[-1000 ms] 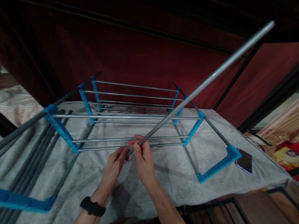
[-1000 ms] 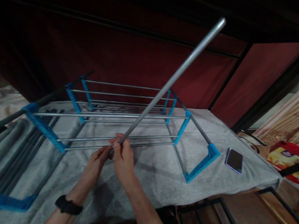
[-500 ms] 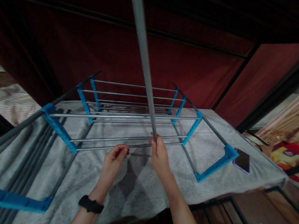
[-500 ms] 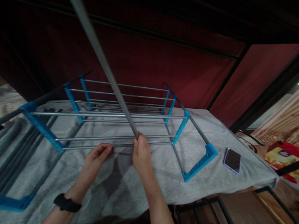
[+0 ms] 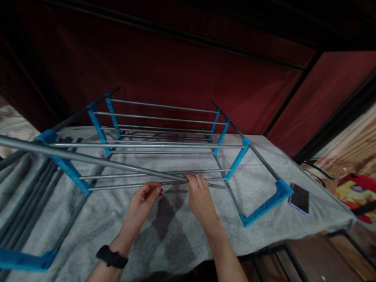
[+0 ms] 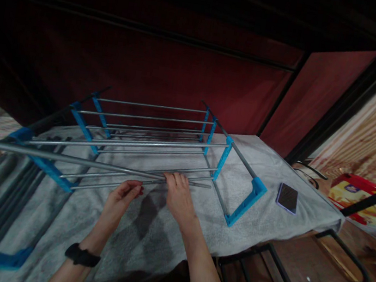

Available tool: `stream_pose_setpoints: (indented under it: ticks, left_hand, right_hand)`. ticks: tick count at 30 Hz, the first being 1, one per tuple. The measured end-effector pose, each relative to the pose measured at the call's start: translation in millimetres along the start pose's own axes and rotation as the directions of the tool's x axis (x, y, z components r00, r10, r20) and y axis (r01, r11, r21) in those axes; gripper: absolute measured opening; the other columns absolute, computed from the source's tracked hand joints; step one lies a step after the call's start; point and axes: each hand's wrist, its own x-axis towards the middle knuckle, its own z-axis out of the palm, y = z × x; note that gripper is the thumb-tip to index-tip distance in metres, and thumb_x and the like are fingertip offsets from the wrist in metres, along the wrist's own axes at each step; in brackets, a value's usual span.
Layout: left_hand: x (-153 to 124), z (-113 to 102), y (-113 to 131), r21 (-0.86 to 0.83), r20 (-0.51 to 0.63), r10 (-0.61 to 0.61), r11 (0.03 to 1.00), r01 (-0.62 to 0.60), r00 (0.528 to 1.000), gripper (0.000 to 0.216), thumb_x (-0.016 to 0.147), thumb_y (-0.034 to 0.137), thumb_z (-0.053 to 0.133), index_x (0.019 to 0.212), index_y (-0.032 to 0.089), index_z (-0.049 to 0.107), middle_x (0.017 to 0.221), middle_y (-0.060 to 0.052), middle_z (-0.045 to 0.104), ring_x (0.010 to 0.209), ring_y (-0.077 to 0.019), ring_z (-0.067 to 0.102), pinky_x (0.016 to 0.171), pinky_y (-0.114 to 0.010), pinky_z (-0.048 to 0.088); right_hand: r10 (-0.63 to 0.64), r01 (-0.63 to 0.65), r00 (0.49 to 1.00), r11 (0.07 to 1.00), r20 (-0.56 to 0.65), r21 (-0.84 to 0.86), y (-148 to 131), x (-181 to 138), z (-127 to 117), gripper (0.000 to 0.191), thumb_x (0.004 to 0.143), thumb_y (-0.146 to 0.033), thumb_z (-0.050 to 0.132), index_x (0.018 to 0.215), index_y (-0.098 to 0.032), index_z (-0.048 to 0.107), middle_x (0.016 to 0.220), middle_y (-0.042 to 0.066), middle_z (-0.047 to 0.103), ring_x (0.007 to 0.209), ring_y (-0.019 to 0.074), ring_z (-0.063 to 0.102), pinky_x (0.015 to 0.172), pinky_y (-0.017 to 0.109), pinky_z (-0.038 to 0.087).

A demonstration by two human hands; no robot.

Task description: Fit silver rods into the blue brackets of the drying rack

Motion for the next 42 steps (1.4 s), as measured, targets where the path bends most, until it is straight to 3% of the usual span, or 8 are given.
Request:
stream_pose_setpoints:
  ticks: [6,11,16,22,26,33,37,42]
  left_hand:
    - [-6.9,4.2,6.1,-0.042,0.033,-0.005,0.999,0.007,0.999,0.038,0.069,0.047,0.087,0.093,0.02,0.074,0.088,-0.005,0.075,0.084,-0.0209,0.07,0.083,-0.034,0.055]
    - [-9.7,4.1,8.4,-0.188,0.115,-0.042,0.98,0.064,0.992,0.045,0.069,0.035,0.089,0.109,0.02,0.075,0.092,-0.007,0.079,0.084,-0.0212,0.072,0.081,-0.033,0.055]
    - [-10.6,4.7,8.3,-0.368,0.203,-0.093,0.915,0.164,0.975,0.041,0.07,0.031,0.089,0.107,0.02,0.078,0.092,-0.007,0.079,0.091,-0.0224,0.074,0.081,-0.032,0.056]
    - [-7.9,5.7,4.3,-0.413,0.163,-0.131,0.891,0.188,0.978,0.033,0.072,0.038,0.09,0.095,0.017,0.078,0.096,-0.008,0.079,0.089,-0.023,0.076,0.083,-0.035,0.059]
    - [-1.4,1.3,-3.9,-0.444,0.058,-0.174,0.877,0.181,0.983,0.032,0.072,0.04,0.09,0.088,0.017,0.076,0.099,-0.007,0.079,0.084,-0.0202,0.077,0.077,-0.032,0.06]
    - [5.3,-6.6,-4.6,-0.483,-0.02,-0.377,0.815,0.321,0.926,0.015,0.091,0.027,0.074,0.084,0.014,0.075,0.077,-0.008,0.076,0.076,-0.0175,0.076,0.066,-0.025,0.059]
    - [6.0,-9.4,-1.7,-0.546,-0.042,-0.456,0.756,0.362,0.889,0.02,0.098,0.021,0.064,0.081,0.015,0.073,0.077,-0.008,0.076,0.072,-0.0148,0.074,0.062,-0.022,0.058]
    - [7.0,-13.4,2.5,-0.577,-0.051,-0.529,0.708,0.407,0.847,0.026,0.101,0.02,0.058,0.08,0.014,0.072,0.073,-0.007,0.073,0.068,-0.0138,0.073,0.057,-0.02,0.057]
  right_hand:
    - [-0.032,0.041,0.996,0.992,0.079,-0.118,22.8,-9.6,2.5,0.04,0.095,-0.004,0.044,0.125,-0.02,0.064,0.114,0.011,0.07,0.107,0.0266,0.06,0.101,0.042,0.046]
    - [-0.025,0.04,0.992,0.993,0.127,-0.113,35.2,-17.1,1.0,0.039,0.094,-0.002,0.044,0.122,-0.02,0.064,0.113,0.01,0.07,0.108,0.0258,0.06,0.104,0.042,0.045]
    - [-0.024,0.044,0.989,0.99,0.146,-0.135,38.9,-24.6,4.6,0.043,0.092,0.0,0.043,0.124,-0.02,0.062,0.113,0.009,0.07,0.11,0.0246,0.061,0.111,0.043,0.042]
    - [-0.026,0.044,0.989,0.992,0.148,-0.117,42.3,-23.1,6.3,0.04,0.095,-0.002,0.044,0.123,-0.021,0.064,0.112,0.009,0.072,0.11,0.0238,0.063,0.114,0.044,0.04]
    - [0.019,-0.006,0.993,0.994,0.117,-0.112,50.5,-21.5,5.7,0.029,0.1,-0.011,0.047,0.116,-0.022,0.067,0.107,0.009,0.073,0.107,0.0249,0.065,0.115,0.048,0.037]
    - [0.165,-0.17,0.985,0.976,-0.046,-0.134,65.2,-24.9,4.0,0.024,0.097,-0.014,0.049,0.11,-0.023,0.067,0.111,0.009,0.071,0.115,0.0265,0.061,0.12,0.055,0.029]
    - [0.346,-0.387,0.886,0.919,-0.308,-0.082,71.7,-24.0,2.6,0.036,0.092,-0.017,0.049,0.126,-0.02,0.061,0.147,0.018,0.052,0.146,0.034,0.038,0.122,0.065,0.021]
    - [0.592,-0.53,0.649,0.803,-0.479,0.274,84.0,-17.3,4.4,0.067,0.086,-0.027,0.056,0.149,-0.01,0.041,0.163,0.027,0.027,0.156,0.0362,0.024,0.124,0.058,0.025]
